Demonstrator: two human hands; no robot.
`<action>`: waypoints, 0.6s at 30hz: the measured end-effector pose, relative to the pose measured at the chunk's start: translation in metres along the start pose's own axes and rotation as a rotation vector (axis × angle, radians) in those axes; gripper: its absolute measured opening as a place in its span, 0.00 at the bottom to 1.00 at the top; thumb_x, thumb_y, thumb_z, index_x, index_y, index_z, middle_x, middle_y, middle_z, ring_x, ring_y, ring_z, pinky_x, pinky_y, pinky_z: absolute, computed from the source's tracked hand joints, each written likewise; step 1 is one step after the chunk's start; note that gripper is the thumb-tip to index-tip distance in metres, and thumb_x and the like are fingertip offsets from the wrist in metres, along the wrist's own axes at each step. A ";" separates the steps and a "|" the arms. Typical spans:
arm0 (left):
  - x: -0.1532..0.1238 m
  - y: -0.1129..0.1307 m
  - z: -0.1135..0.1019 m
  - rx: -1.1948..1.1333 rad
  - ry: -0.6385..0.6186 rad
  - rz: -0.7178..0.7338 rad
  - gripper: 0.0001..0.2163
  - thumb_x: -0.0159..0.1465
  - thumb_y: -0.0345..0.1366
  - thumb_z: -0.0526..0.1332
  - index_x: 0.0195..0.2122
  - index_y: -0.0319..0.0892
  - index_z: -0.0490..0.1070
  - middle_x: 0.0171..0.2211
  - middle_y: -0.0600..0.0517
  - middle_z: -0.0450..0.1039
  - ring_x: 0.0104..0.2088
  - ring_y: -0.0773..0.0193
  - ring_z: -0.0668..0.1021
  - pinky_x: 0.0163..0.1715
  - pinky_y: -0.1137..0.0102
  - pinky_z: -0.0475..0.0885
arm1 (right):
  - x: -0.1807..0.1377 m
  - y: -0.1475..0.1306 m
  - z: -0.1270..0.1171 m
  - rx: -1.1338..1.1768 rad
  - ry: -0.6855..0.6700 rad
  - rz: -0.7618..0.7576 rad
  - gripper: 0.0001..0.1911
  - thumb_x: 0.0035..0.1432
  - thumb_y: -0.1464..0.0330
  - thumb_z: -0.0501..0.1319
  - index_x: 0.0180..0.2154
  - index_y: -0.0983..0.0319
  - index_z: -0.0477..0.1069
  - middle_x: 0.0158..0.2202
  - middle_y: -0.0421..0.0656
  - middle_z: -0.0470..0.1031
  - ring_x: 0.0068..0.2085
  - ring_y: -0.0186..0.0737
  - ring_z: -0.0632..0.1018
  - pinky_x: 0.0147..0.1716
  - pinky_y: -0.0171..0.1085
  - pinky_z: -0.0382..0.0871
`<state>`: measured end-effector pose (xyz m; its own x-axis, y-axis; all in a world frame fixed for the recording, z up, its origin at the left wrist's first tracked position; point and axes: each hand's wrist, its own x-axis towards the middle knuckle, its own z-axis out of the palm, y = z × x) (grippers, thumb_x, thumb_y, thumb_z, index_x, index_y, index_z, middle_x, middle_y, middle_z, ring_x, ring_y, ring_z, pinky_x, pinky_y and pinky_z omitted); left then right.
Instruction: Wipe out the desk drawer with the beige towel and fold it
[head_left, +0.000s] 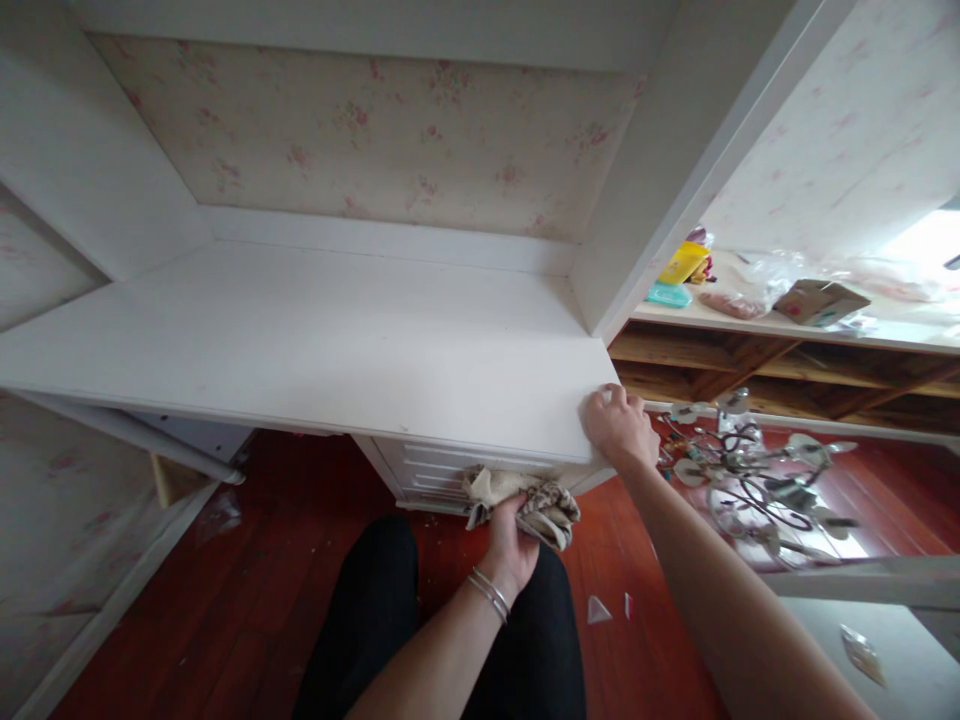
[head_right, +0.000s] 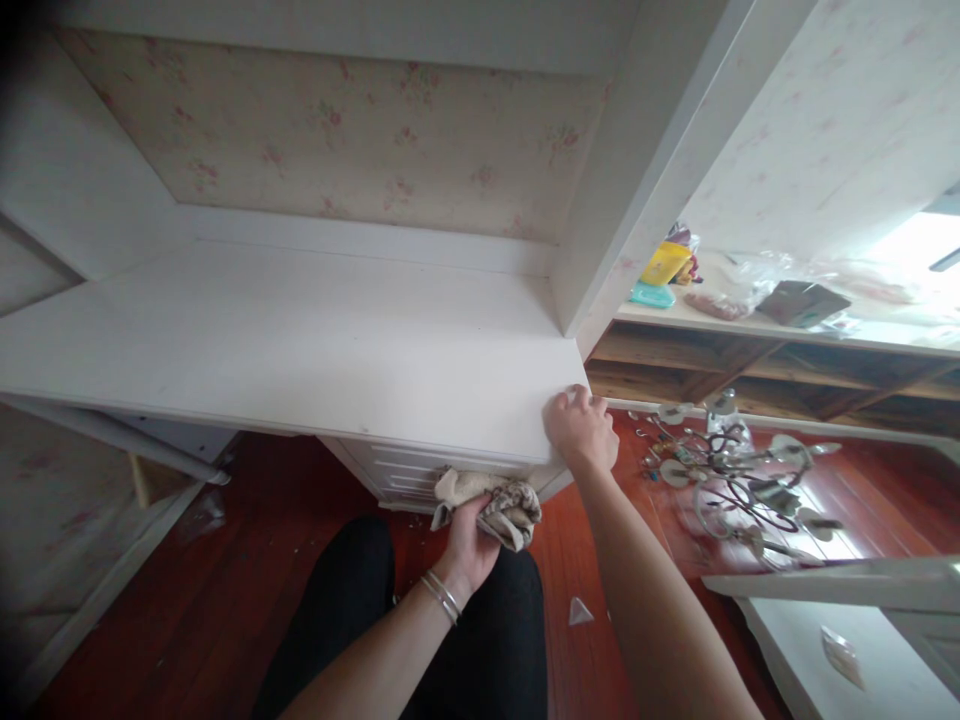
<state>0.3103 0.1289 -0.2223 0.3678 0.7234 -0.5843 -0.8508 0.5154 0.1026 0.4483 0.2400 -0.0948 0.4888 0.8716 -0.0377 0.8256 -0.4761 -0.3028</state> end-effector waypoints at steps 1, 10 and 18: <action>0.001 0.003 -0.003 -0.012 0.028 0.029 0.06 0.62 0.31 0.59 0.36 0.34 0.72 0.36 0.42 0.76 0.32 0.59 0.79 0.35 0.65 0.76 | 0.000 0.000 -0.001 0.002 -0.002 0.001 0.30 0.66 0.53 0.40 0.63 0.55 0.60 0.58 0.55 0.64 0.56 0.62 0.70 0.51 0.58 0.65; 0.010 0.046 -0.040 -0.088 0.253 0.286 0.05 0.59 0.23 0.60 0.35 0.37 0.72 0.34 0.46 0.78 0.32 0.61 0.80 0.36 0.68 0.76 | -0.002 -0.002 -0.003 0.011 -0.020 0.009 0.30 0.66 0.53 0.40 0.64 0.55 0.60 0.59 0.56 0.64 0.56 0.63 0.70 0.51 0.59 0.65; 0.004 0.086 -0.048 -0.073 0.321 0.352 0.07 0.57 0.22 0.59 0.35 0.36 0.72 0.29 0.48 0.77 0.27 0.63 0.79 0.30 0.70 0.76 | -0.003 -0.003 -0.005 0.007 -0.025 0.008 0.30 0.66 0.53 0.40 0.64 0.55 0.60 0.60 0.56 0.63 0.56 0.63 0.70 0.51 0.58 0.65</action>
<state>0.2211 0.1543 -0.2544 -0.0722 0.6642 -0.7441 -0.9311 0.2226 0.2890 0.4462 0.2386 -0.0888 0.4883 0.8703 -0.0640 0.8196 -0.4826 -0.3089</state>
